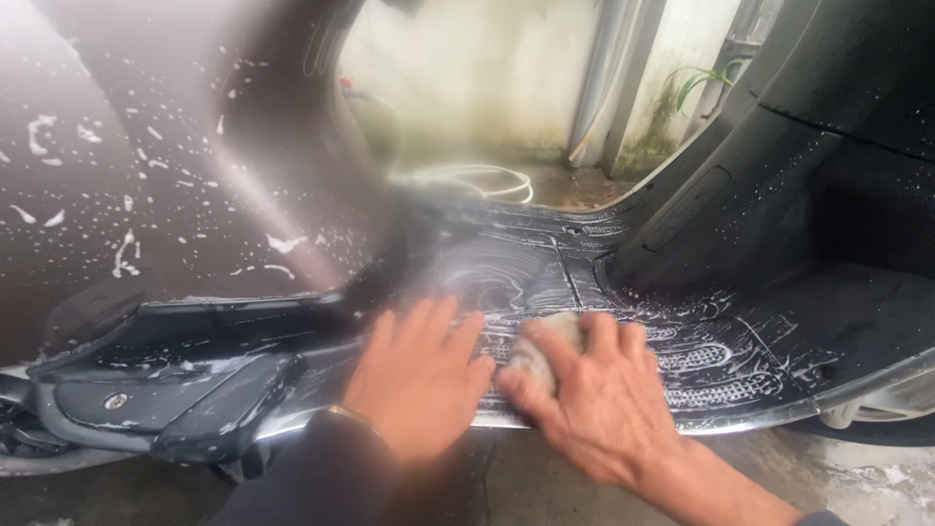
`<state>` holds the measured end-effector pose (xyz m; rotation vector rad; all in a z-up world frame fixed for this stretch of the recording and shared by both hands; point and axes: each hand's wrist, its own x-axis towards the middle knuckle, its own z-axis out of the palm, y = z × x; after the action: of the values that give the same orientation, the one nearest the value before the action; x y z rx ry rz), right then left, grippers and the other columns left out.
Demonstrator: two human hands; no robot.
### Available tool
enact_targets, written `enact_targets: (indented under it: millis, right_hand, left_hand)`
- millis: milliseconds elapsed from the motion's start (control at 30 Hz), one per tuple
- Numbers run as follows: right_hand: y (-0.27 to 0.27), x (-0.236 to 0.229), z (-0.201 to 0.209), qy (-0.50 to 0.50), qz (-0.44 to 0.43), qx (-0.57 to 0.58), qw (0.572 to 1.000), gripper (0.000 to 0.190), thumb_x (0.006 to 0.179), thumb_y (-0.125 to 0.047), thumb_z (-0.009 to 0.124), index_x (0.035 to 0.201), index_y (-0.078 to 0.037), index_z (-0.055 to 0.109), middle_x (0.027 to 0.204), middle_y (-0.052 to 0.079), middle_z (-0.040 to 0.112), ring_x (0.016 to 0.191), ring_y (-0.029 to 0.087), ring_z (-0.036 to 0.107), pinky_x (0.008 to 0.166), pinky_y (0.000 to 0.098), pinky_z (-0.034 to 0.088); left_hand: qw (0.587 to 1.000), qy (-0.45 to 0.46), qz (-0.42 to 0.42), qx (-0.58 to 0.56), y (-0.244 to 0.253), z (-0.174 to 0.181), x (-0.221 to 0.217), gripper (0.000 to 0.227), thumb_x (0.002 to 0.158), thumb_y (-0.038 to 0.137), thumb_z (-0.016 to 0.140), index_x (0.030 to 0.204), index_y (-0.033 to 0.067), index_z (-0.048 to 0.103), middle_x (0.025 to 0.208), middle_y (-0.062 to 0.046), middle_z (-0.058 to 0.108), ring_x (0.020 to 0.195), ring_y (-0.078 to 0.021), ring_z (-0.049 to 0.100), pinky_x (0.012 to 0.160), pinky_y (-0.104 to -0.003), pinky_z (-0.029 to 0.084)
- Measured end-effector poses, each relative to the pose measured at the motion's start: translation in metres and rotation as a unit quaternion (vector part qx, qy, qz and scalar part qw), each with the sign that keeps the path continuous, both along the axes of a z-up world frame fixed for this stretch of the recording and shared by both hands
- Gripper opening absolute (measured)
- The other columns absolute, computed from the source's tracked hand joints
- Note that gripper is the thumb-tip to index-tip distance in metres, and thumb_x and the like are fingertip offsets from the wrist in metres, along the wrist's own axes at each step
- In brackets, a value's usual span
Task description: Scrubbing the floorboard and side panels of a motorcycle with a soapy sponge
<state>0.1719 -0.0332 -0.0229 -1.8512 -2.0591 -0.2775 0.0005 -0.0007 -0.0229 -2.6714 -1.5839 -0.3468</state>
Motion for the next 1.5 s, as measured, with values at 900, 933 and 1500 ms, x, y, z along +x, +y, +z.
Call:
enact_targets:
  millis: [900, 933, 1500]
  right_hand:
    - [0.005, -0.006, 0.02, 0.036, -0.092, -0.121, 0.988, 0.056, 0.074, -0.068, 0.032, 0.121, -0.039, 0.046, 0.117, 0.008, 0.043, 0.105, 0.035, 0.043, 0.085, 0.0543, 0.037]
    - [0.009, -0.004, 0.027, 0.069, -0.129, -0.16, 0.976, 0.056, 0.074, -0.065, 0.031, 0.123, -0.042, 0.045, 0.123, 0.005, 0.041, 0.111, 0.032, 0.04, 0.093, 0.0501, 0.033]
    - [0.011, 0.002, 0.04, 0.065, -0.189, -0.211, 0.957, 0.063, 0.076, -0.068, 0.026, 0.129, -0.036, 0.038, 0.127, 0.011, 0.037, 0.116, 0.035, 0.037, 0.096, 0.0526, 0.032]
  left_hand:
    - [0.998, -0.015, 0.006, -0.058, -0.004, 0.007, 0.003, 0.05, 0.09, 0.04, 0.028, 0.133, 0.0159, 0.032, 0.143, -0.013, 0.021, 0.131, -0.0319, 0.016, 0.101, -0.059, 0.011]
    - [0.999, -0.018, 0.01, -0.047, -0.002, 0.005, 0.003, 0.05, 0.089, 0.041, 0.029, 0.132, 0.0163, 0.033, 0.142, -0.012, 0.023, 0.13, -0.0325, 0.019, 0.1, -0.059, 0.012]
    - [0.997, -0.015, 0.011, -0.081, -0.004, 0.015, 0.006, 0.05, 0.091, 0.041, 0.026, 0.135, 0.0166, 0.03, 0.144, -0.012, 0.018, 0.133, -0.0319, 0.013, 0.102, -0.059, 0.007]
